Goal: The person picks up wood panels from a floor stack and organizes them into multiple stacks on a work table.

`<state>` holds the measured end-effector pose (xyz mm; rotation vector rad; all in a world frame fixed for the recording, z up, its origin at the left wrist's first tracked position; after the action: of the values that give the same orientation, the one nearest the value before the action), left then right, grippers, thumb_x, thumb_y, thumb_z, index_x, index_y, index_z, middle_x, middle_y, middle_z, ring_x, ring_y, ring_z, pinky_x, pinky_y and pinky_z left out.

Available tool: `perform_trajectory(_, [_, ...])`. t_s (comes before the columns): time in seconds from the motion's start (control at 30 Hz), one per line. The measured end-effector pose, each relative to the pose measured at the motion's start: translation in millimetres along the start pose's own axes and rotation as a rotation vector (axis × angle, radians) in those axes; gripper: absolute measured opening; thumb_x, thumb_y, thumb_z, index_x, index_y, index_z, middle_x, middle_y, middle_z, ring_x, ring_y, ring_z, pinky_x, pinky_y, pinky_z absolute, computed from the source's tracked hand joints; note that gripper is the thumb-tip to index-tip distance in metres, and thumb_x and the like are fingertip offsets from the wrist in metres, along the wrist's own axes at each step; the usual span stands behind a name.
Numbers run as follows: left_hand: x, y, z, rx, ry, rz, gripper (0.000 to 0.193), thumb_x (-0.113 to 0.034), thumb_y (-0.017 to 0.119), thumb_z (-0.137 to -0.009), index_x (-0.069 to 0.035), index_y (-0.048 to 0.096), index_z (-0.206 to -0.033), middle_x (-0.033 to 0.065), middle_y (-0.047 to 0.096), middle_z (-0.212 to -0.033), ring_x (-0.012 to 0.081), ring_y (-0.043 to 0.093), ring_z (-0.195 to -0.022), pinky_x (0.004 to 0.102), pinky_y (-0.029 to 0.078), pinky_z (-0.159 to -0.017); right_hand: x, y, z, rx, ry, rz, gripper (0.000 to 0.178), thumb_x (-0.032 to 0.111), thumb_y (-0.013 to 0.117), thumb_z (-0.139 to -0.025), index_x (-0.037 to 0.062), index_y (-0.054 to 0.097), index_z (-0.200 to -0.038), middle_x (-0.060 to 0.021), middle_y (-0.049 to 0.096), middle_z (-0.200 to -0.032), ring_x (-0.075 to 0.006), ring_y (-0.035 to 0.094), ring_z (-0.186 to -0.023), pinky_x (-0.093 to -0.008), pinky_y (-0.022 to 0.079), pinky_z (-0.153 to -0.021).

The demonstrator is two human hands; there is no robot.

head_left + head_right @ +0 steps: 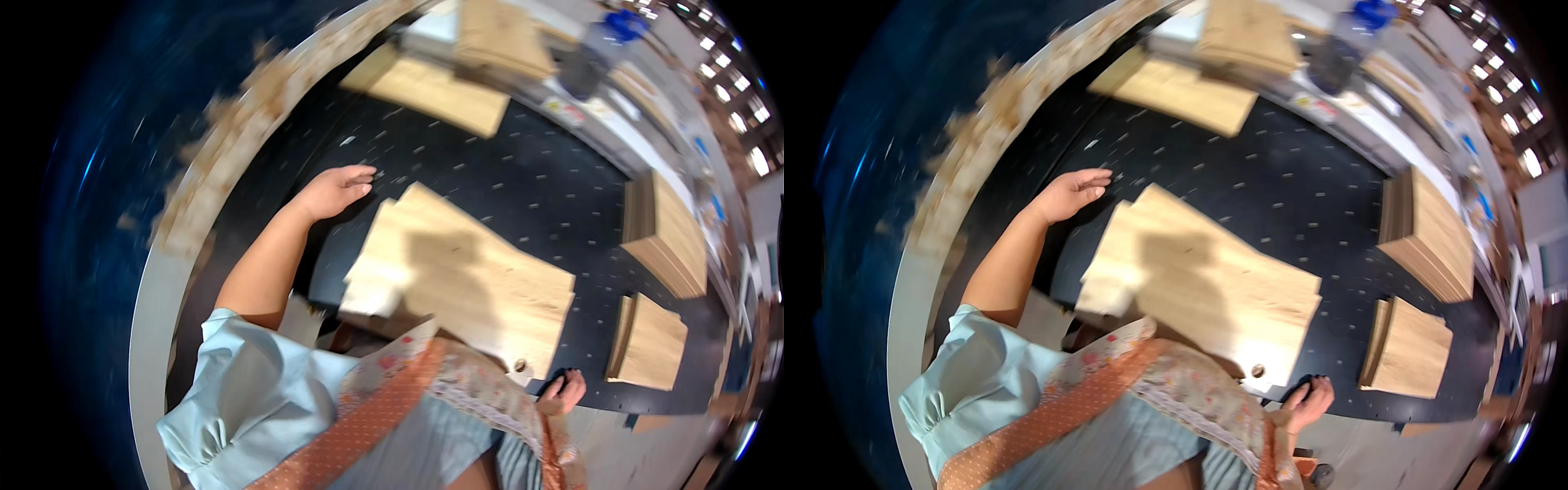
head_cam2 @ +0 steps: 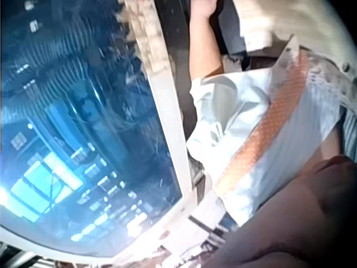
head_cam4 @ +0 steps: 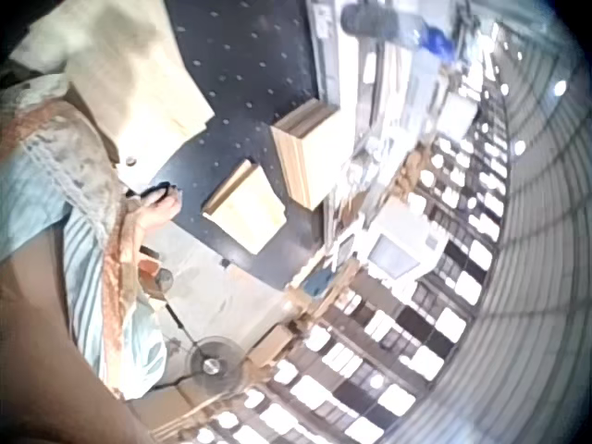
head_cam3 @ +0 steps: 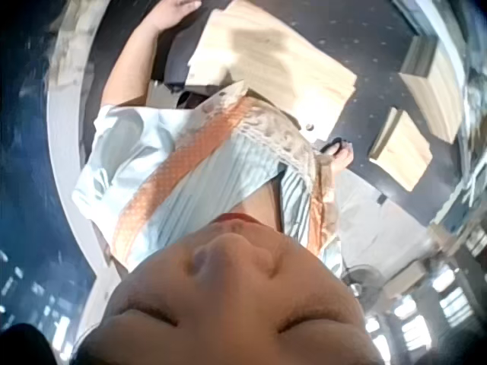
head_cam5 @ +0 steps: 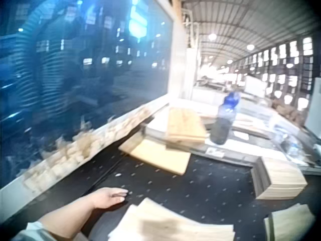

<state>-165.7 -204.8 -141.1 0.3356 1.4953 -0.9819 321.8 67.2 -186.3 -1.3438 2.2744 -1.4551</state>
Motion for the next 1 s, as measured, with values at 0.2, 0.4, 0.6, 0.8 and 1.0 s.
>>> perform_trajectory(0.2, [0,18,157,-0.360,0.125,-0.452,0.031,0.003,0.053,-0.083,-0.002,0.058,-0.113,0.0144,0.061,-0.110,0.0281,0.058,-0.104,0.0326,0.045,-0.091,-36,-6,1,0.206,-0.251,0.037,0.026,0.009,0.044,-0.090,-0.0067,0.052,-0.109,-0.0235,0.050,-0.112,-0.0368,0.046,-0.104,-0.0440,0.036,-0.092])
perform_trajectory(0.4, [42,29,172,-0.557,0.363,-0.655,0.032,0.001,0.059,-0.075,-0.005,0.062,-0.106,0.0112,0.061,-0.113,0.0275,0.056,-0.111,0.0400,0.042,-0.097,-41,-7,-7,0.253,-0.279,0.056,0.030,0.011,0.042,-0.093,-0.0046,0.050,-0.117,-0.0213,0.049,-0.115,-0.0346,0.046,-0.107,-0.0416,0.036,-0.093])
perform_trajectory(0.6, [45,25,163,-0.632,0.391,-0.687,0.031,0.000,0.060,-0.068,-0.007,0.066,-0.097,0.0081,0.063,-0.107,0.0230,0.058,-0.107,0.0378,0.044,-0.095,-39,-4,-5,0.235,-0.239,0.086,0.032,0.012,0.041,-0.094,-0.0012,0.051,-0.121,-0.0189,0.049,-0.120,-0.0325,0.045,-0.111,-0.0400,0.035,-0.095])
perform_trajectory(0.8, [47,23,162,-0.632,0.377,-0.715,0.032,0.001,0.060,-0.066,-0.007,0.067,-0.096,0.0082,0.063,-0.107,0.0231,0.058,-0.107,0.0377,0.044,-0.095,-39,-3,-10,0.268,-0.284,0.071,0.033,0.013,0.042,-0.093,-0.0006,0.051,-0.122,-0.0187,0.050,-0.122,-0.0329,0.047,-0.110,-0.0397,0.035,-0.095])
perform_trajectory(1.0, [51,23,160,-0.644,0.385,-0.712,0.030,0.001,0.057,-0.066,-0.005,0.067,-0.095,0.0104,0.063,-0.107,0.0264,0.058,-0.106,0.0404,0.044,-0.095,-50,-2,-41,0.358,-0.292,0.105,0.034,0.015,0.042,-0.094,-0.0007,0.049,-0.124,-0.0195,0.048,-0.123,-0.0340,0.046,-0.113,-0.0409,0.035,-0.097])
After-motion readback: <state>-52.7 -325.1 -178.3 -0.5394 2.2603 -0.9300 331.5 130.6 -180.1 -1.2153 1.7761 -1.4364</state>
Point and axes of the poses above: each hand's wrist, its own z-axis away from the middle knuckle, its own y-axis out of the palm, x = y × z, the point moved 1 cm from there along -z, towards the middle knuckle
